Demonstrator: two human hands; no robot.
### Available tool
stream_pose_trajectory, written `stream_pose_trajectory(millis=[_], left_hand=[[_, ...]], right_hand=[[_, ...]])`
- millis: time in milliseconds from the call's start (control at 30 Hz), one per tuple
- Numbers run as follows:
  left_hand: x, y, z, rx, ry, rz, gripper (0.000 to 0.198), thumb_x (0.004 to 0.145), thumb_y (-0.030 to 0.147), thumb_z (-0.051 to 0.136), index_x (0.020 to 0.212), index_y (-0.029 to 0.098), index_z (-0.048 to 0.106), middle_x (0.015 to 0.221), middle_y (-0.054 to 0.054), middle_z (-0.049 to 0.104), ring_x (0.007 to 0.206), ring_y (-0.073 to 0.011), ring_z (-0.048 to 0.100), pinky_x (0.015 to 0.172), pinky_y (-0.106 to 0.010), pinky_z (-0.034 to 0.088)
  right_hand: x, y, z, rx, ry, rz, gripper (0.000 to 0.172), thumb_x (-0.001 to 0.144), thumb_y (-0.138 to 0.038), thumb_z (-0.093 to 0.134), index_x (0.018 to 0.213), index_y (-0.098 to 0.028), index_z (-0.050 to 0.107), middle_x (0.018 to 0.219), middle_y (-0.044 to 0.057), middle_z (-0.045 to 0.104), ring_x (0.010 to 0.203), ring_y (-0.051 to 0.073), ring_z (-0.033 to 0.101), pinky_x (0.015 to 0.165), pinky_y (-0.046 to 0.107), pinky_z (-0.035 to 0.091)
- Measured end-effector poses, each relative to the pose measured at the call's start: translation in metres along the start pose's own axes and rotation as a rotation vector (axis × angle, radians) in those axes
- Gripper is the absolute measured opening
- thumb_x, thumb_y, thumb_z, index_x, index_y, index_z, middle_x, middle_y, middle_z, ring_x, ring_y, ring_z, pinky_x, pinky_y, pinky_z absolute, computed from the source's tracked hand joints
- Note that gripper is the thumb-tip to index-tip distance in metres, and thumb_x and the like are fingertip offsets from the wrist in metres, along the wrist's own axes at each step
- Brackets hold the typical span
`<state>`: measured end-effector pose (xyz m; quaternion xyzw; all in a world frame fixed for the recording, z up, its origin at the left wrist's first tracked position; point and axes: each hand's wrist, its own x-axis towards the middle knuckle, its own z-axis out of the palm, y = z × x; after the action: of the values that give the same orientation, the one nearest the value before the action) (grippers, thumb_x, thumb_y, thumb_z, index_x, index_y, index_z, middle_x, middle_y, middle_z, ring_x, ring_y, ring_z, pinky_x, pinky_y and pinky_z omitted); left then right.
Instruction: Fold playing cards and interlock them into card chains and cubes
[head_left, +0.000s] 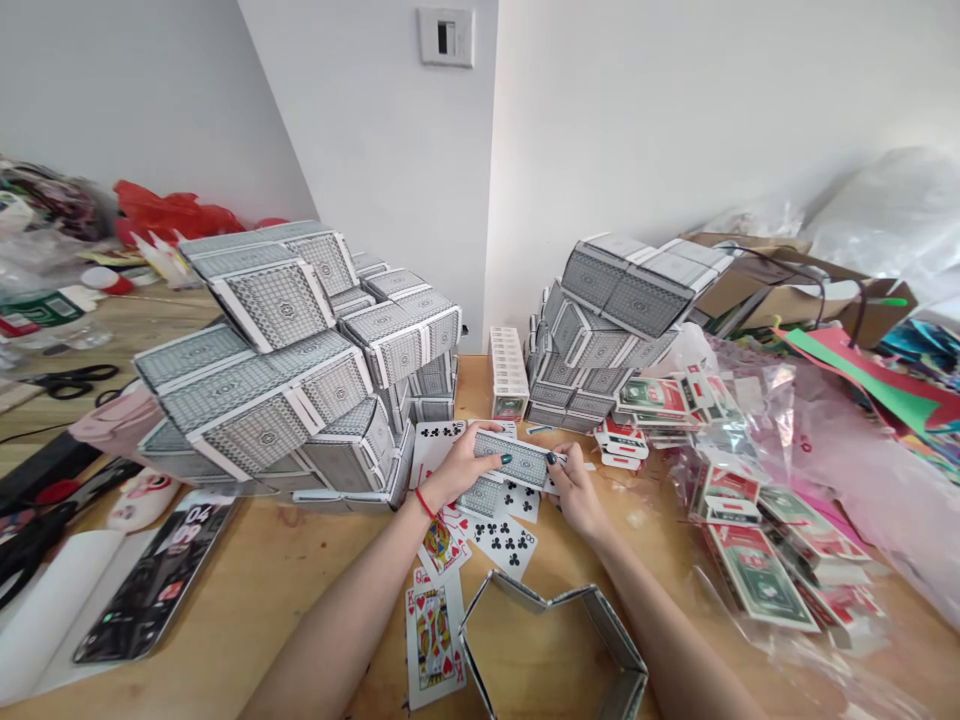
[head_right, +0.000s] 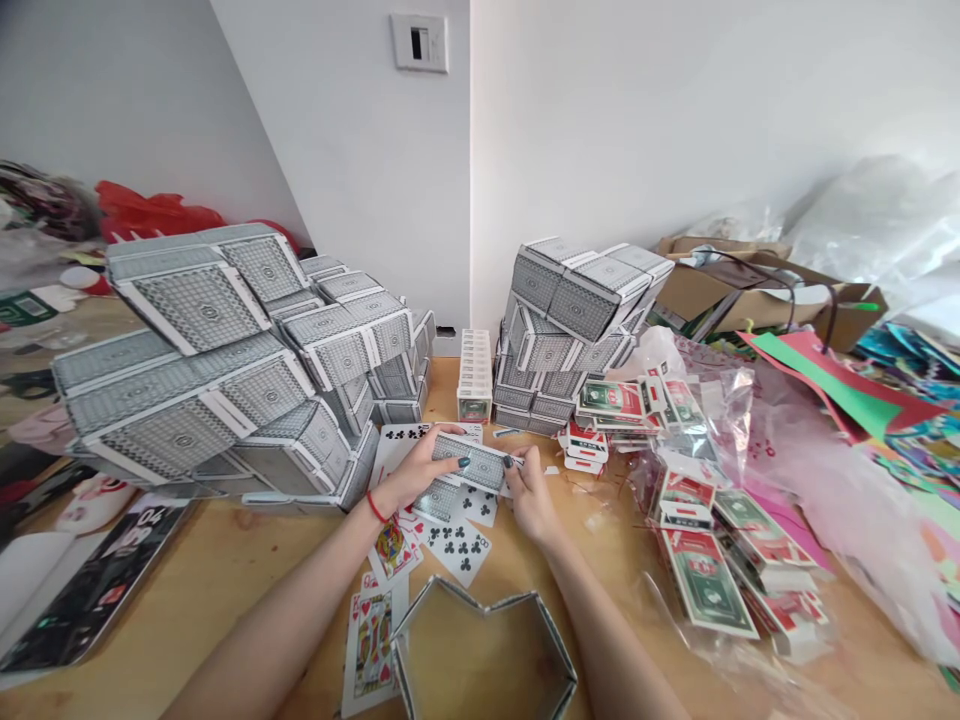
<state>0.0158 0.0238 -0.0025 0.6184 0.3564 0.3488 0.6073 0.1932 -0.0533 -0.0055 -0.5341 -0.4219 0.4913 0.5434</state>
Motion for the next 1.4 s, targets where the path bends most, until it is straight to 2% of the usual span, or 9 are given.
stream_pose_trajectory(millis=[467,600,700,800,900,1033,1200,1333,1400], left_hand=[[-0.002,0.004,0.001,-0.007,-0.001,0.026,0.038,0.069,0.021,0.063,0.104,0.018,0.05,0.096,-0.003,0.057,0.089,-0.017,0.053,0.081,-0.029,0.041],[-0.002,0.01,-0.002,-0.016,-0.007,0.088,0.036,0.068,0.02,0.062,0.103,0.019,0.052,0.099,-0.004,0.057,0.088,-0.0176,0.054,0.077,-0.027,0.042],[-0.002,0.018,-0.004,-0.002,0.07,0.138,0.033,0.066,0.017,0.061,0.099,0.017,0.055,0.097,-0.004,0.059,0.087,-0.0179,0.054,0.076,-0.027,0.043],[-0.004,0.028,-0.002,0.031,0.084,0.225,0.02,0.069,0.016,0.057,0.089,0.016,0.059,0.09,-0.006,0.064,0.086,-0.0197,0.057,0.08,-0.034,0.044],[-0.007,0.037,0.003,0.199,0.013,0.44,0.021,0.067,0.004,0.051,0.073,0.02,0.063,0.089,-0.004,0.067,0.103,-0.0233,0.054,0.097,-0.045,0.033],[-0.01,0.038,0.004,0.421,0.039,0.585,0.036,0.061,-0.004,0.044,0.066,0.024,0.066,0.112,-0.001,0.06,0.126,-0.0241,0.034,0.107,-0.048,0.019],[-0.012,0.023,0.0,0.256,0.148,0.425,0.053,0.061,0.002,0.046,0.107,0.024,0.061,0.134,-0.003,0.042,0.126,-0.0256,0.033,0.105,-0.044,0.025],[-0.011,0.014,-0.003,-0.2,0.137,0.168,0.075,0.061,0.011,0.046,0.134,0.024,0.031,0.129,-0.006,0.048,0.108,-0.0253,0.052,0.087,-0.04,0.044],[-0.009,0.012,-0.004,-0.327,0.123,0.078,0.073,0.064,0.013,0.046,0.134,0.022,0.029,0.125,-0.008,0.051,0.103,-0.0251,0.055,0.083,-0.038,0.046]], right_hand=[[0.004,0.005,0.0,0.022,-0.041,-0.014,0.035,0.077,-0.048,0.057,0.085,-0.026,0.031,0.059,-0.008,0.033,0.04,0.007,0.034,0.035,0.02,0.029],[0.003,0.001,0.0,0.038,-0.018,-0.036,0.031,0.081,-0.055,0.046,0.085,-0.026,0.034,0.049,-0.01,0.033,0.031,0.007,0.03,0.03,0.02,0.021],[0.005,0.0,-0.004,0.152,-0.04,-0.045,0.038,0.08,-0.062,0.038,0.091,-0.026,0.036,0.048,-0.008,0.044,0.029,0.01,0.038,0.028,0.019,0.022],[0.008,-0.002,-0.009,0.288,-0.126,0.025,0.05,0.077,-0.069,0.031,0.095,-0.024,0.041,0.057,-0.003,0.054,0.032,0.012,0.045,0.027,0.021,0.028],[0.008,-0.005,-0.012,0.355,-0.192,0.111,0.059,0.076,-0.071,0.027,0.097,-0.02,0.048,0.057,0.002,0.056,0.039,0.015,0.052,0.031,0.025,0.037],[0.007,-0.004,-0.013,0.347,-0.181,0.118,0.044,0.072,-0.05,0.058,0.102,-0.02,0.05,0.055,-0.001,0.057,0.044,0.015,0.054,0.035,0.025,0.043],[0.009,0.001,-0.009,0.287,-0.163,0.033,0.039,0.07,-0.039,0.066,0.1,-0.02,0.05,0.054,-0.004,0.054,0.04,0.011,0.049,0.033,0.021,0.037],[0.009,0.003,-0.006,0.238,-0.124,-0.037,0.033,0.074,-0.039,0.063,0.098,-0.021,0.05,0.058,-0.005,0.053,0.039,0.008,0.046,0.035,0.02,0.032],[0.009,0.003,-0.005,0.207,-0.134,-0.051,0.032,0.074,-0.039,0.062,0.098,-0.021,0.049,0.062,-0.005,0.053,0.04,0.008,0.047,0.035,0.02,0.032]])
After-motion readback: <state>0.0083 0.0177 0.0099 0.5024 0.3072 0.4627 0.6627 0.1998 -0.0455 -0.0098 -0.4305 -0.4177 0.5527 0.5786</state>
